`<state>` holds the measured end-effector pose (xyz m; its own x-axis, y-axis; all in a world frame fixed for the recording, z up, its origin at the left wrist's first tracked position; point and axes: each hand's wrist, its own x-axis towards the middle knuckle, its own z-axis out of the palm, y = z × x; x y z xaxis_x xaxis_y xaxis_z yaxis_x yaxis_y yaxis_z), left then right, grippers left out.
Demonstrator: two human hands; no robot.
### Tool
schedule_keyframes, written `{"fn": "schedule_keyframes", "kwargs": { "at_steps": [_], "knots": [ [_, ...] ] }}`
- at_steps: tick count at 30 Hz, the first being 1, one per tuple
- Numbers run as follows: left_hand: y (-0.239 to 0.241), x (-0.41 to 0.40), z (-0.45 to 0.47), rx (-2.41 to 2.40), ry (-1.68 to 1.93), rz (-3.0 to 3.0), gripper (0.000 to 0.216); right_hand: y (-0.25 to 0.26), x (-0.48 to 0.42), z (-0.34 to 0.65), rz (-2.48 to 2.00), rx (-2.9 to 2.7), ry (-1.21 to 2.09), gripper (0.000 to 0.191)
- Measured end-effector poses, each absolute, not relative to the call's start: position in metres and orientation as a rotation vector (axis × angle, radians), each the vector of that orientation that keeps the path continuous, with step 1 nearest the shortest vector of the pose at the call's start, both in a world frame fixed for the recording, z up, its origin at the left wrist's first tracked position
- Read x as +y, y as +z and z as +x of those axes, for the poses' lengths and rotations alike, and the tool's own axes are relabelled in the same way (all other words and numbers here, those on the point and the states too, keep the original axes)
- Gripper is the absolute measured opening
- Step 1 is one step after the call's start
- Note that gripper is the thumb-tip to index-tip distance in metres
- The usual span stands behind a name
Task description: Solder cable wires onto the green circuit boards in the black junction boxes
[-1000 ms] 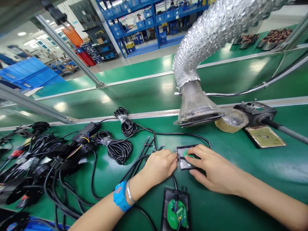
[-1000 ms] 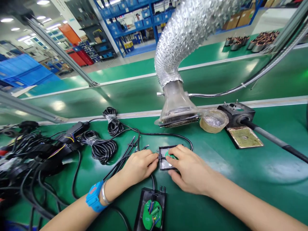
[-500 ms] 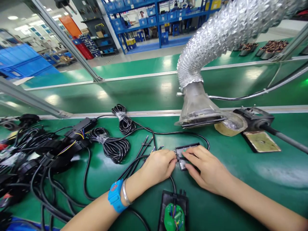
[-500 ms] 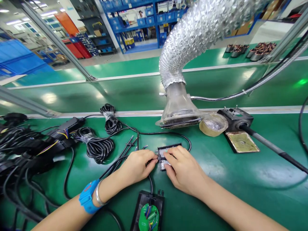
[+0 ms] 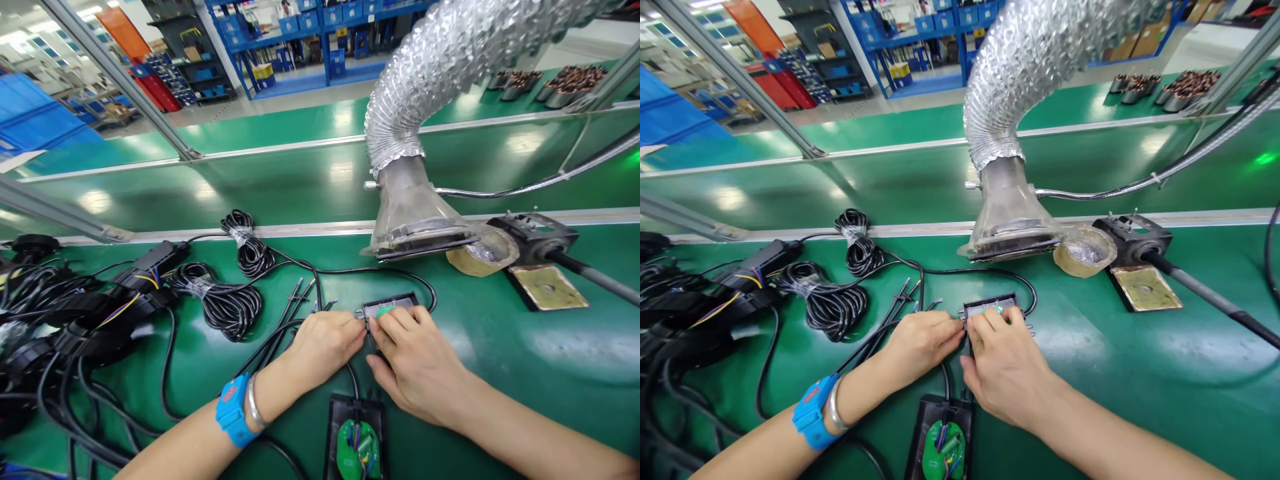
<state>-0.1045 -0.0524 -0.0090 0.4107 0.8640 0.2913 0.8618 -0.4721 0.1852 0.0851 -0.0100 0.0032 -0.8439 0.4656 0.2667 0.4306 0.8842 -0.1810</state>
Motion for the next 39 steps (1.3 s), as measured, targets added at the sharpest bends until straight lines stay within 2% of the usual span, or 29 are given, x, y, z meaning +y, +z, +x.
{"fn": "schedule_keyframes", "kwargs": {
  "at_steps": [7, 9, 12, 16, 23, 29, 35, 39],
  "knots": [
    [-0.009, -0.053, -0.105, 1.642, 0.516, 2.688, 0.024, 0.011, 0.002, 0.096, -0.62, -2.782, 0.342, 0.035],
    [-0.001, -0.054, -0.105, 1.674, 0.51, 2.666, 0.02, 0.018, 0.016, 0.113, -0.594, -2.725, 0.409, 0.03],
    [0.014, -0.057, -0.098, 1.77, 0.496, 2.58, 0.015, 0.019, 0.037, 0.146, -0.664, -2.505, 0.323, 0.026],
    [0.027, -0.06, -0.075, 1.702, 0.432, 2.569, 0.025, 0.004, 0.042, 0.168, -0.673, -2.489, 0.283, 0.026],
    [0.021, -0.048, -0.038, 1.648, 0.276, 2.529, 0.048, -0.01, 0.038, 0.152, -0.672, -2.458, 0.335, 0.028],
    [0.017, -0.044, -0.029, 1.663, 0.18, 2.576, 0.046, -0.018, 0.051, 0.154, -0.654, -2.489, 0.395, 0.024],
    [0.017, -0.041, -0.03, 1.672, 0.262, 2.454, 0.04, -0.024, 0.054, 0.155, -0.611, -2.502, 0.366, 0.026],
    [0.035, -0.052, -0.053, 1.532, 0.337, 2.422, 0.045, -0.028, 0.06, 0.16, -0.564, -2.507, 0.32, 0.023]
  ]
}}
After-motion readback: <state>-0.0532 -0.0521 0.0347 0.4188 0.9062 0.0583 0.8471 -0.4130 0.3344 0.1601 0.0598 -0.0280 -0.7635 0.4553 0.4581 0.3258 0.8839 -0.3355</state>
